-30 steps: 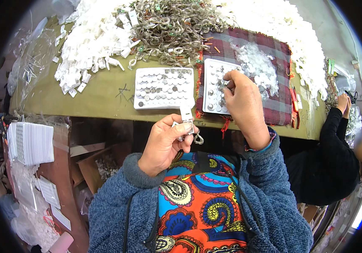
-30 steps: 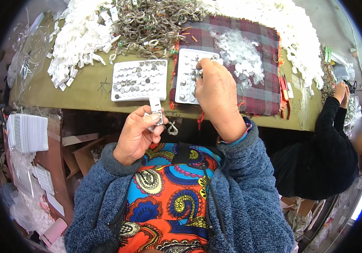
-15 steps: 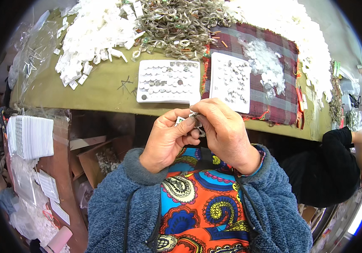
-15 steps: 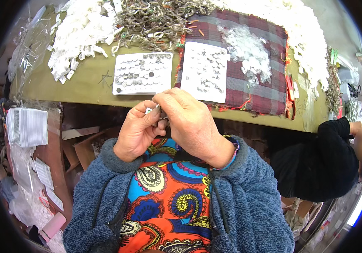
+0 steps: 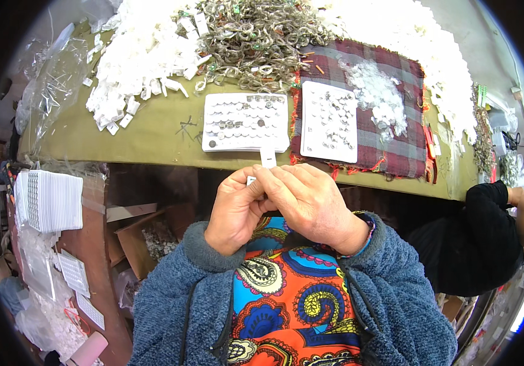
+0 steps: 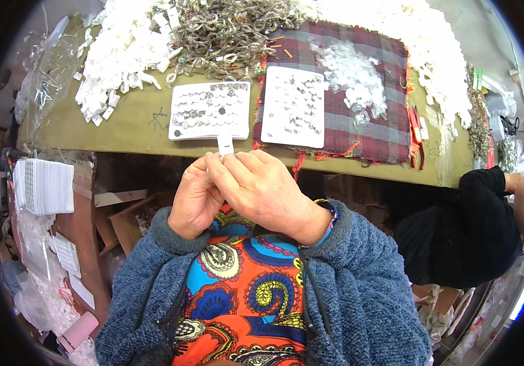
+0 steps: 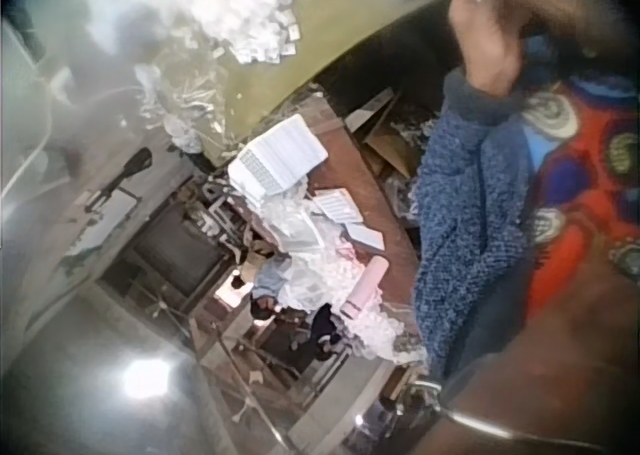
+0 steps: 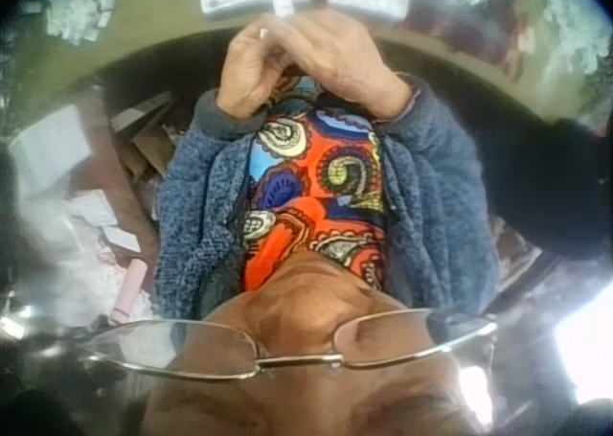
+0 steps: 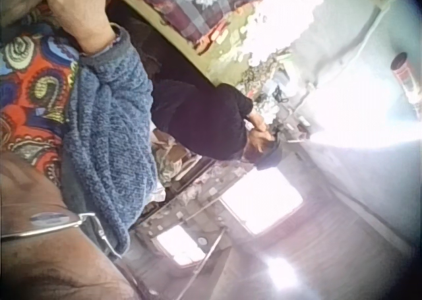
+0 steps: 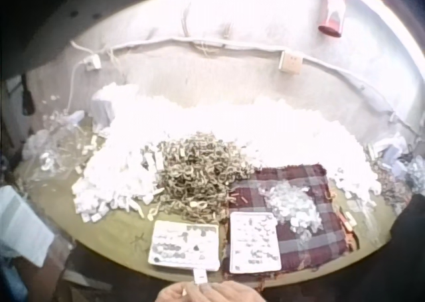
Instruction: The person repeatedly picks small white plastic housings and metal components from piles on a table, inserts the metal parts into the housings, and places the assembled units into white trays. The person also uses a red utility knife to trim excess material from some components.
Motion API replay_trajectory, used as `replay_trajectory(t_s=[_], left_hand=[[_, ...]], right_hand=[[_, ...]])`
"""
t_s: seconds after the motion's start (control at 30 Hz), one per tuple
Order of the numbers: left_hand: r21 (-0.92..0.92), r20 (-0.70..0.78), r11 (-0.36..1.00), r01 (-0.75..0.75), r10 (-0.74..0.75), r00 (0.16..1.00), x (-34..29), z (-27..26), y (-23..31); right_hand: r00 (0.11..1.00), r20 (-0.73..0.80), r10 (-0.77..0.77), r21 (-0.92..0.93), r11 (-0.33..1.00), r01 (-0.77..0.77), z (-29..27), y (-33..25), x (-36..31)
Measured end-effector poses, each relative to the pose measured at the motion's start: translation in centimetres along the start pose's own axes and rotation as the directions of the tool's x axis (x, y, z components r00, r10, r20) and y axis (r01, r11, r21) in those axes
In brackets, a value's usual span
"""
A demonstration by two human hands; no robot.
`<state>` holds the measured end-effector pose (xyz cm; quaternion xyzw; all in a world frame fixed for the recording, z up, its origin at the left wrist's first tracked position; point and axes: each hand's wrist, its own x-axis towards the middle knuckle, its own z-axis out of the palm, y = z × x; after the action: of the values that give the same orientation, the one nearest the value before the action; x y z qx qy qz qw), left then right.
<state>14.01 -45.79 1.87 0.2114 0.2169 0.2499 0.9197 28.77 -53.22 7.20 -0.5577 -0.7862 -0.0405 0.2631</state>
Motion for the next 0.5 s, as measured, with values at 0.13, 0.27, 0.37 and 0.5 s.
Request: replay_trajectory(t_s=[0.13, 0.27, 0.37, 0.5], left_hand=[[-0.003, -0.044, 0.99, -0.143, 0.143, 0.989, -0.5, 0.4, 0.9], [0.042, 0.019, 0.998, -0.043, 0.042, 0.999, -0.9, 0.7, 2.1], [0.104, 0.042, 0.995, -0.012, 0.008, 0.999, -1.5, 1.3, 1.9], [0.187, 0.075, 0.981, 0.053, -0.068, 0.995, -1.3, 1.4, 1.7]], right_hand=[[0.99, -0.131, -0.059, -0.034, 0.998, 0.055, 0.7, -0.6, -0.3], [0.947, -0.15, 0.282, 0.522, 0.837, -0.167, -0.8, -0.7, -0.8], [0.786, -0.155, 0.599, 0.701, 0.627, -0.339, -0.8, -0.8, -0.6], [0.661, 0.359, 0.659, 0.833, 0.094, -0.546, -0.1, -0.5, -0.6]])
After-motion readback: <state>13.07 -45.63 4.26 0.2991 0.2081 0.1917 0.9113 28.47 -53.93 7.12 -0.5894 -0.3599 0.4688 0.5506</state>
